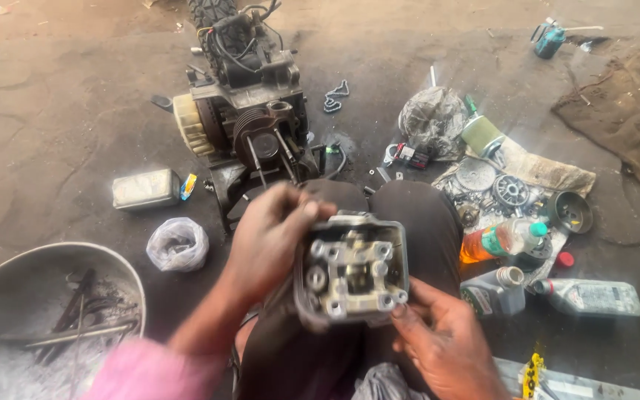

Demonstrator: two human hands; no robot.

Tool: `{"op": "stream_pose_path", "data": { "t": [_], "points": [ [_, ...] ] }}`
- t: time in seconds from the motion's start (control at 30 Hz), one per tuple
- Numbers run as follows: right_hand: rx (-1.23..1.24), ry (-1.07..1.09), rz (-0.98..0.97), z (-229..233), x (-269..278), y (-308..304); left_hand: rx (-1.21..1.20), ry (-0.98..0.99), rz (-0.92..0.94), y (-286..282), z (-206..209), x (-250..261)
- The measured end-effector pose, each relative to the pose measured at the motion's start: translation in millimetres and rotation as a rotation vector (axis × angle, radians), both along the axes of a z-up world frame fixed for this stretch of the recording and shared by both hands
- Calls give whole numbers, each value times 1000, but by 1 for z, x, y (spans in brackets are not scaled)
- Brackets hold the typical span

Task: Inspecting, cleaning, and repairing a motorcycle cylinder head using hand tools and a rag.

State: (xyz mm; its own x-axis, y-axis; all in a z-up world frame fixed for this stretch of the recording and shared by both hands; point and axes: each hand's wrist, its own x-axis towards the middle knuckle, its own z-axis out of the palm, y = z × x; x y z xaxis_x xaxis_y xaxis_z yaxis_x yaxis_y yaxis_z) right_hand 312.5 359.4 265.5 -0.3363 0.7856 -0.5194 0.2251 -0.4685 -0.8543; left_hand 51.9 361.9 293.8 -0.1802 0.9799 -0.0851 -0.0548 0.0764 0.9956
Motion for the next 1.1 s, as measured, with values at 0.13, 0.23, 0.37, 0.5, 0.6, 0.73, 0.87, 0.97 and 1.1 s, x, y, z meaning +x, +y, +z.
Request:
{"op": "stream_pose_path", "data": {
  "t": [0.13, 0.23, 0.37, 0.5, 0.6, 0.73, 0.87, 0.97, 1.1],
  "points": [
    [57, -260, 221, 25, 20, 36, 45, -22, 456, -59, -23, 42],
    [94, -228, 478, 32, 34, 56, 43, -71, 639, -114, -80, 84],
    [26, -477, 748, 54, 26, 59, 167, -198, 555, -159, -116, 99],
    [-115, -778, 842, 92, -4, 52, 125, 4, 394, -177, -121, 79],
    [-168, -853, 804, 90, 11, 45, 158, 122, 358, -183, -116, 78],
    [99, -239, 478, 66, 52, 30, 134, 153, 393, -177, -105, 82],
    [541, -66, 468, 76, 51, 18, 116, 167, 439, -173, -92, 83],
    [732, 118, 503, 75, 38, 15, 78, 232, 416, -171, -83, 78],
    [760, 52, 535, 64, 31, 8, 56, 246, 405, -168, -71, 74]
  ]
}}
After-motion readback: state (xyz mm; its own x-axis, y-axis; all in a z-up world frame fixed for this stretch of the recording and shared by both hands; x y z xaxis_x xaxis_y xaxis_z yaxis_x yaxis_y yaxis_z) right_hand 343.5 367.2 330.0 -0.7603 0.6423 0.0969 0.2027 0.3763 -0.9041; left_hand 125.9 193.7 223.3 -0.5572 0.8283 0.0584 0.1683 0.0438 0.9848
